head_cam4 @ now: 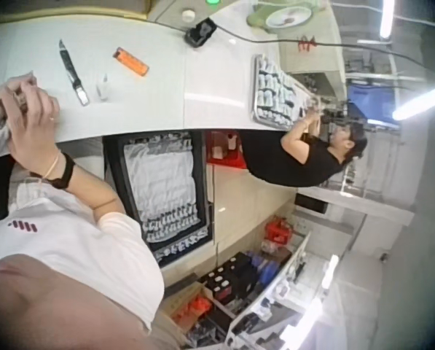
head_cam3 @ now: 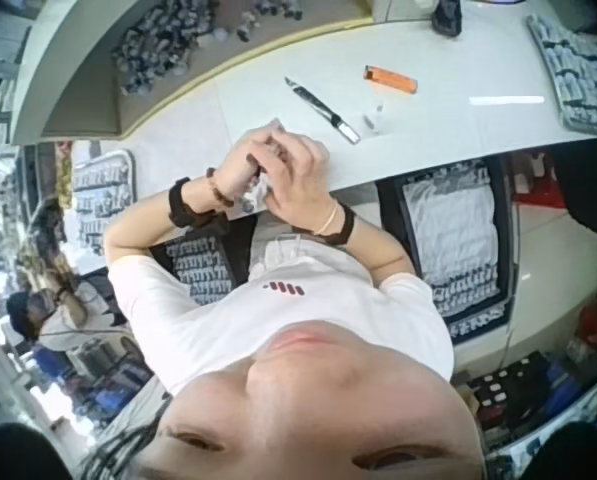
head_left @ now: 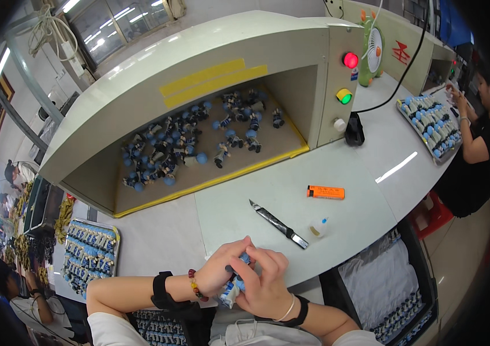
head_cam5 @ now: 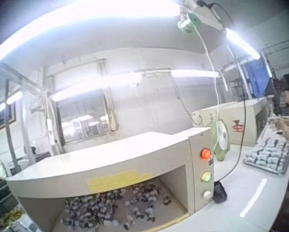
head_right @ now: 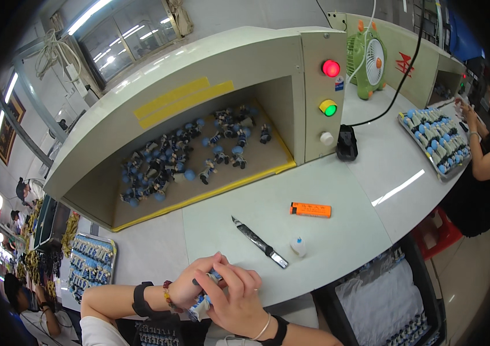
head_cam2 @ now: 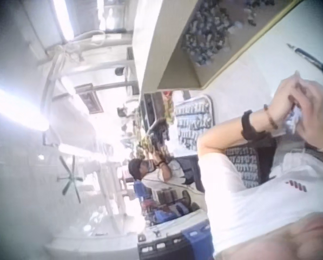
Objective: Glue and assemble small plastic figurines in a factory setting.
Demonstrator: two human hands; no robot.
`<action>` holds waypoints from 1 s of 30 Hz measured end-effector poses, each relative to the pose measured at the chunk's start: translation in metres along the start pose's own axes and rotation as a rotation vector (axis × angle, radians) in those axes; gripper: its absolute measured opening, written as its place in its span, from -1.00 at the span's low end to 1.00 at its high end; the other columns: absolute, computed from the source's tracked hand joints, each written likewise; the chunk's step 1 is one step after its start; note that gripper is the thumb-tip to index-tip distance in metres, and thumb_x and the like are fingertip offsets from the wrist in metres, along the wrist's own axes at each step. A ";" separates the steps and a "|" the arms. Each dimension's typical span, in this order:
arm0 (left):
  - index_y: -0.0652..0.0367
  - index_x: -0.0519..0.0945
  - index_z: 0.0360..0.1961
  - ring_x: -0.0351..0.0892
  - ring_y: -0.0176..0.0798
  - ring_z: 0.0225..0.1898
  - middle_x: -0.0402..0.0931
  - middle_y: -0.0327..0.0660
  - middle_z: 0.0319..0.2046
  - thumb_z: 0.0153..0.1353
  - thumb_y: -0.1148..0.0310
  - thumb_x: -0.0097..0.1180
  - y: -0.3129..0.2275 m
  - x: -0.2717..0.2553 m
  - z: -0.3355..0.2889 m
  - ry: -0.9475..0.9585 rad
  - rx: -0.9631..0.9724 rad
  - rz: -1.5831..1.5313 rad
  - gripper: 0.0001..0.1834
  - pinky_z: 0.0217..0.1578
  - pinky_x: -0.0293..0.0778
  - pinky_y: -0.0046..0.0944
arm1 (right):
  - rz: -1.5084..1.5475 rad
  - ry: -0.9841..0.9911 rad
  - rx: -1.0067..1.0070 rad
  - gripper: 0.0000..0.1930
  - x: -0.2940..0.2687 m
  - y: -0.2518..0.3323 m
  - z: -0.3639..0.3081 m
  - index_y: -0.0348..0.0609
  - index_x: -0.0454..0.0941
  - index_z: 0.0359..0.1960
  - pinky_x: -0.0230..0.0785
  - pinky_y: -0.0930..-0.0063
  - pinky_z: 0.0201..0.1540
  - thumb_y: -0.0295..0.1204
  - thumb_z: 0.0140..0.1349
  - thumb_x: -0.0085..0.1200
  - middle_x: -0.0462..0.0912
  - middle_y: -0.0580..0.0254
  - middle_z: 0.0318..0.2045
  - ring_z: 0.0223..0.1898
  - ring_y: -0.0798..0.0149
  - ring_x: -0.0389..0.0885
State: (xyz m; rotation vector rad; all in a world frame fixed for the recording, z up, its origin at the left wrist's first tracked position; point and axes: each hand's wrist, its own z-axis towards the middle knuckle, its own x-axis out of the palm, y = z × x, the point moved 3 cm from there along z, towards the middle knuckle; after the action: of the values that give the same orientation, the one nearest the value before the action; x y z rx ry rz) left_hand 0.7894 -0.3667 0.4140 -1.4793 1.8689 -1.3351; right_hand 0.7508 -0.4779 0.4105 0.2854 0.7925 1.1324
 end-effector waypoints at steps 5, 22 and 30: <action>0.08 0.41 -0.40 0.36 -0.46 -0.46 0.38 -0.35 -0.48 0.28 0.12 -0.21 -0.002 -0.005 -0.004 -0.171 -0.200 -0.478 -0.71 -0.42 0.32 -0.48 | -0.025 0.070 0.081 -0.37 0.011 0.000 0.014 -0.08 0.33 0.04 0.00 0.22 -0.03 -0.43 -0.24 0.11 0.21 0.11 0.03 -0.02 0.09 0.17; 0.23 0.43 -0.15 0.48 -0.16 -0.51 0.48 -0.12 -0.52 0.18 0.14 -0.17 -0.160 -0.187 0.136 -0.744 0.546 1.023 -0.61 -0.46 0.39 -0.22 | 0.319 0.009 0.101 -0.36 0.015 -0.006 0.014 -0.24 0.15 0.00 0.09 0.21 0.01 -0.38 -0.14 0.19 0.19 -0.09 0.01 -0.03 -0.04 0.22; 0.22 0.46 -0.16 0.50 -0.05 -0.19 0.50 0.03 -0.25 0.11 -0.05 -0.07 -0.153 -0.198 0.196 -0.918 0.265 1.292 -0.48 -0.17 0.37 -0.16 | 0.375 0.073 0.193 -0.43 0.006 -0.012 0.011 -0.32 0.22 -0.06 0.25 0.32 -0.07 -0.50 -0.14 0.20 0.37 -0.08 -0.15 -0.14 0.03 0.36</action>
State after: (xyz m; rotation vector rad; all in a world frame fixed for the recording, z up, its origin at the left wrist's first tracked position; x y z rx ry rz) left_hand 1.0916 -0.2676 0.4086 -0.3331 1.3764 -0.1658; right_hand 0.7678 -0.4754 0.4088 0.5745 0.9394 1.4244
